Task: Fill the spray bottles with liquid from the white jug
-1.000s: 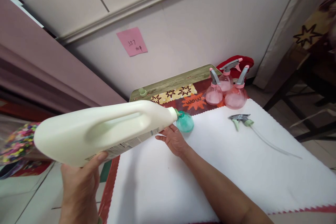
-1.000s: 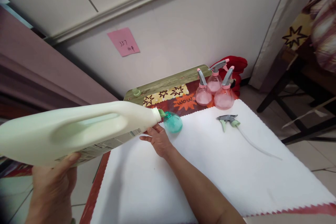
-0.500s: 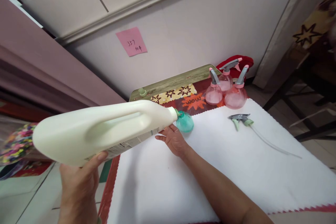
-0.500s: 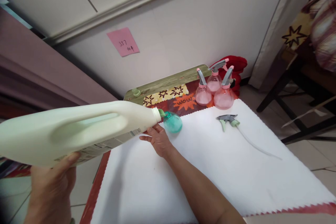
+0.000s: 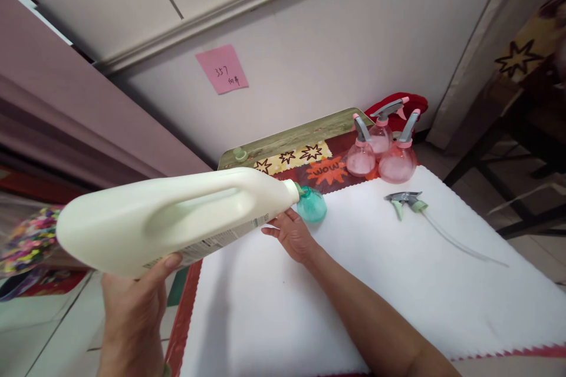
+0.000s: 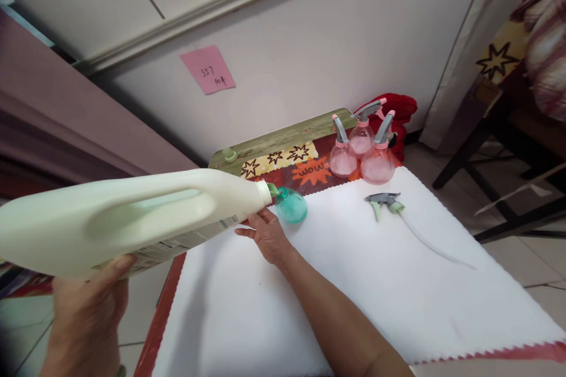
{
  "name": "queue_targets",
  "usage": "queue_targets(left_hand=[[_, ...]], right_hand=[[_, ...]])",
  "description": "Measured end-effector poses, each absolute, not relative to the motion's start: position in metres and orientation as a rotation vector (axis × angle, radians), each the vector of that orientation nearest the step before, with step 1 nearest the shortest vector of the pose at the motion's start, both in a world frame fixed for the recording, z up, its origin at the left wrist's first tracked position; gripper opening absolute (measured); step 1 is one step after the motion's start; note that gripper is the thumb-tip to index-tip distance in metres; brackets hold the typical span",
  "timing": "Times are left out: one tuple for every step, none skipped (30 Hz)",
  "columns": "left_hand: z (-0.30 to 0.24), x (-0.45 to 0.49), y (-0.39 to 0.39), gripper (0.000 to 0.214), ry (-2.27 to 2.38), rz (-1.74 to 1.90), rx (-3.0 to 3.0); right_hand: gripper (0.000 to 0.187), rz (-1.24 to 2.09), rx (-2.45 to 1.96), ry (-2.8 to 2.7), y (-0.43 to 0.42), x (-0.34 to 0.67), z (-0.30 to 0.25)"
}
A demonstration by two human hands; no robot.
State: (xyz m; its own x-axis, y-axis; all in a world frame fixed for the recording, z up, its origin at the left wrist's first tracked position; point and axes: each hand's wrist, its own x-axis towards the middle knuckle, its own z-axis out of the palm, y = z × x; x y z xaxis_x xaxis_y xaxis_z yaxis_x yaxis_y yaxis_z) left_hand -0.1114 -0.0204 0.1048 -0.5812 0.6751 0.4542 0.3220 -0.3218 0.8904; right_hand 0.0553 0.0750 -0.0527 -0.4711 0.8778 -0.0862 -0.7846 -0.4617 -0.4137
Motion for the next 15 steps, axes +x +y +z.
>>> queue_targets(left_hand=[[0.1046, -0.1115, -0.0204, 0.049, 1.653, 1.987, 1.271], [0.1043, -0.1118, -0.0204, 0.050, 1.653, 1.988, 1.264], [0.1039, -0.1121, -0.0205, 0.051, 1.658, 1.988, 1.256], [0.1034, -0.1124, -0.0206, 0.051, 1.666, 1.992, 1.247], [0.1029, -0.1127, -0.0207, 0.052, 1.675, 1.993, 1.240], [0.1025, -0.1129, -0.0206, 0.052, 1.685, 1.990, 1.236], [0.1022, -0.1130, -0.0205, 0.052, 1.696, 1.984, 1.236], [0.1021, -0.1131, -0.0203, 0.053, 1.708, 1.980, 1.240], [0.1022, -0.1131, -0.0200, 0.053, 1.718, 1.976, 1.246], [0.1024, -0.1131, -0.0196, 0.053, 1.725, 1.975, 1.253], [0.1028, -0.1131, -0.0193, 0.054, 1.730, 1.972, 1.261], [0.1032, -0.1130, -0.0189, 0.054, 1.731, 1.968, 1.269], [0.1038, -0.1130, -0.0186, 0.054, 1.729, 1.964, 1.276], [0.1043, -0.1129, -0.0184, 0.055, 1.728, 1.959, 1.279], [0.1049, -0.1129, -0.0182, 0.055, 1.731, 1.954, 1.278]], right_hand=[[0.044, 2.044, -0.353, -0.386, 0.0749, 0.0553, -0.0525], [0.044, 2.045, -0.353, -0.383, 0.0749, 0.0554, -0.0523], [0.044, 2.045, -0.353, -0.382, 0.0748, 0.0555, -0.0522], [0.044, 2.046, -0.352, -0.385, 0.0747, 0.0555, -0.0521], [0.043, 2.046, -0.352, -0.389, 0.0747, 0.0556, -0.0521], [0.042, 2.044, -0.352, -0.393, 0.0747, 0.0556, -0.0523], [0.042, 2.043, -0.353, -0.397, 0.0747, 0.0556, -0.0525], [0.041, 2.042, -0.353, -0.400, 0.0747, 0.0554, -0.0528], [0.041, 2.040, -0.353, -0.400, 0.0748, 0.0551, -0.0531], [0.041, 2.039, -0.353, -0.399, 0.0749, 0.0548, -0.0534], [0.042, 2.038, -0.352, -0.396, 0.0750, 0.0544, -0.0537], [0.042, 2.037, -0.351, -0.392, 0.0751, 0.0540, -0.0539], [0.042, 2.038, -0.351, -0.388, 0.0751, 0.0537, -0.0540], [0.041, 2.040, -0.350, -0.385, 0.0750, 0.0535, -0.0540], [0.041, 2.042, -0.349, -0.381, 0.0749, 0.0534, -0.0538]])
